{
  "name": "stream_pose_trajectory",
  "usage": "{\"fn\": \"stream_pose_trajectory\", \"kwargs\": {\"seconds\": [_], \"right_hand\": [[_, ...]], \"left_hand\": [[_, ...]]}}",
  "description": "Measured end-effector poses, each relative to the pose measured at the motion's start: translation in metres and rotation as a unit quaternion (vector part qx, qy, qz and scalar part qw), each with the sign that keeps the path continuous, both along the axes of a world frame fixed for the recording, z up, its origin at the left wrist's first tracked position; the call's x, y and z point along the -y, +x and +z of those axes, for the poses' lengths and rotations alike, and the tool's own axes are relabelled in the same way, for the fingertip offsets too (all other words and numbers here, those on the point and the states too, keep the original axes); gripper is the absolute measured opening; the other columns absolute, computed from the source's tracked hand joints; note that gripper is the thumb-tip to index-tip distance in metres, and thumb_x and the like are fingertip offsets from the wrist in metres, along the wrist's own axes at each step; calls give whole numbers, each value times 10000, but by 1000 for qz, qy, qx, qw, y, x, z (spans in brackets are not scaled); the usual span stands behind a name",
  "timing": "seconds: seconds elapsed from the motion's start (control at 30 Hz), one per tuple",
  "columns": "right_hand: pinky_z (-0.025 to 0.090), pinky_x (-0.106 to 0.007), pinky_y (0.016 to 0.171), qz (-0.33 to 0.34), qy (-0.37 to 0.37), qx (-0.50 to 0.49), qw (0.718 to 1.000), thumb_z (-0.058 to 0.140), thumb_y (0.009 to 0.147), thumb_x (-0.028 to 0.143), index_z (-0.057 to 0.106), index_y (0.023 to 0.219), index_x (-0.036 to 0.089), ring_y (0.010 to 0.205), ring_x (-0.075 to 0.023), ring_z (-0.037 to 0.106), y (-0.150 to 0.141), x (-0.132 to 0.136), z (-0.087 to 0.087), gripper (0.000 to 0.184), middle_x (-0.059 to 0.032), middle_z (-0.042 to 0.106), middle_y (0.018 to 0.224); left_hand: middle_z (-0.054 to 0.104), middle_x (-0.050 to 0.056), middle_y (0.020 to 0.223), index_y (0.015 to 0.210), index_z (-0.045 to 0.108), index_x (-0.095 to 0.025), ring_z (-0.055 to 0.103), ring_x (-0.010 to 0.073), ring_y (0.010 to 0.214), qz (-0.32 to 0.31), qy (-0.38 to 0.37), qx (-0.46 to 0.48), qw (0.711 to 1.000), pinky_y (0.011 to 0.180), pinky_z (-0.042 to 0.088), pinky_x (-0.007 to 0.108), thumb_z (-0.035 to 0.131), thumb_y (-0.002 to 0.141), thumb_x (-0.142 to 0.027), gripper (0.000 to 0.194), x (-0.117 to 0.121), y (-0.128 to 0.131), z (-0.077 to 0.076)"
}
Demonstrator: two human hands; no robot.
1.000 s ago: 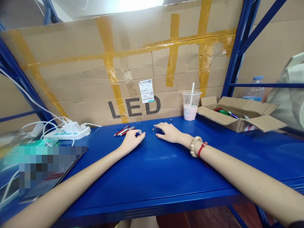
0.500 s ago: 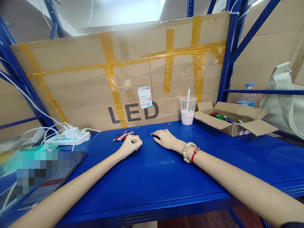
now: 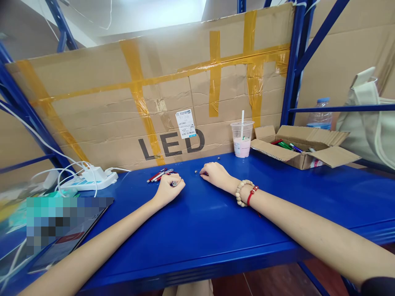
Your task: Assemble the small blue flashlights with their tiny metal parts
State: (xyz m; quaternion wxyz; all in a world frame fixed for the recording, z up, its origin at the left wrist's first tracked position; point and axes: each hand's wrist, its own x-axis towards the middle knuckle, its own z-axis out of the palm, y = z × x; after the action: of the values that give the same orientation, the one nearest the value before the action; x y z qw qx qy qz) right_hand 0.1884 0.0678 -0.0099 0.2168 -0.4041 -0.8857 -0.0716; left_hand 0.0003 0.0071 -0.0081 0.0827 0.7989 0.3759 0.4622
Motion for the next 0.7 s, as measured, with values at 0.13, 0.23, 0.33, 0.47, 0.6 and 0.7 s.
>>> {"fn": "stream_pose_trajectory", "kwargs": {"seconds": [0.13,0.23,0.33,0.47,0.6,0.7], "right_hand": [[427,-248,685,-31,0,17,999,507,806,246,699,886,188,802,-175,605,-2,3,3,216,-64,661,898],[424,-250,680,-49,-3,22,999,511,802,255,702,876,188,804,-178,605,-3,6,6,215,-68,657,906],[419,-264,703,-55,-5,29,998,513,805,250,701,876,189,846,-191,601,-3,10,8,211,-69,658,909],[410,-280,720,-54,-7,34,998,522,811,265,697,886,193,861,-198,598,0,11,8,204,-66,664,905],[403,-267,690,-4,51,-38,998,469,848,345,661,945,185,821,-167,590,3,17,20,268,-57,662,898],[393,-258,619,77,140,-112,981,403,871,362,644,817,148,735,-144,559,-9,47,40,327,-56,636,773]], "left_hand": [[187,-45,445,454,148,-172,198,60,458,39,-38,-31,998,501,229,231,390,648,-209,312,-2,1,-1],[183,-41,462,467,147,-174,189,59,467,55,-65,-45,995,485,194,229,379,651,-226,300,-2,1,-1],[171,-40,469,480,138,-173,177,59,478,57,-74,-55,994,485,184,227,374,652,-228,297,-2,0,-1],[188,-39,478,475,159,-168,186,60,487,55,-76,-67,993,493,188,226,369,656,-217,283,-3,0,-1],[177,-43,478,462,177,-168,179,60,485,61,-94,-40,993,487,173,227,374,655,-214,279,-5,-1,-1],[170,-50,457,433,207,-170,176,60,480,75,-118,30,990,484,163,231,408,639,-215,291,-5,-2,0]]}}
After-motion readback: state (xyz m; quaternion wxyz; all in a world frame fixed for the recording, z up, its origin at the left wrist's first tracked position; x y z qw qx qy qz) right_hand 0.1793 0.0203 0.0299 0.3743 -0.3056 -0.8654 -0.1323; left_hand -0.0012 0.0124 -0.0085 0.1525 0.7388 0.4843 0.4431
